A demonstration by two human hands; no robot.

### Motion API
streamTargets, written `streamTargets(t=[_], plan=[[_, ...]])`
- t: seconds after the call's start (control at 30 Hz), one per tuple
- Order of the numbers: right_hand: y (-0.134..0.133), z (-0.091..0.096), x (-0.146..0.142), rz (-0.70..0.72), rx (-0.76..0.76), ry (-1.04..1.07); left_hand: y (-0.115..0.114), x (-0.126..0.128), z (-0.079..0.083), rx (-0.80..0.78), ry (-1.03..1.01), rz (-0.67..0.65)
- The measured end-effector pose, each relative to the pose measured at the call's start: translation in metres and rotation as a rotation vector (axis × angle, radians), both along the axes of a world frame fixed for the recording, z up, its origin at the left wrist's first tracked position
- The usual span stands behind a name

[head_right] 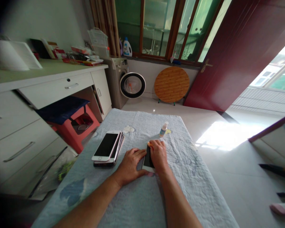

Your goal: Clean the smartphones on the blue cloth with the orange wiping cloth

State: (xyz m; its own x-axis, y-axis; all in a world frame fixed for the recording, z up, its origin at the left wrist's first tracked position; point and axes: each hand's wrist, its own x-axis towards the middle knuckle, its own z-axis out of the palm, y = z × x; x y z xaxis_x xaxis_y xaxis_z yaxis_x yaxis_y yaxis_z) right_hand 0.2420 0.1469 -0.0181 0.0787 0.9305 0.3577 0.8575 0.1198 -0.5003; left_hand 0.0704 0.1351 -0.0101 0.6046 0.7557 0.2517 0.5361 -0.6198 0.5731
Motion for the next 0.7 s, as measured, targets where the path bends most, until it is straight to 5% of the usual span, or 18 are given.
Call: streamTargets(t=[0.43,0.7], plan=[[-0.009,0.017,-0.003,0.191,-0.12,0.033,0.001,0.002,-0.011,-0.015,-0.045,0.091],[-0.019,0.041,-0.001,0.44,-0.299,0.0,-0.001,0.003,-0.012,0.015,0.074,0.092]])
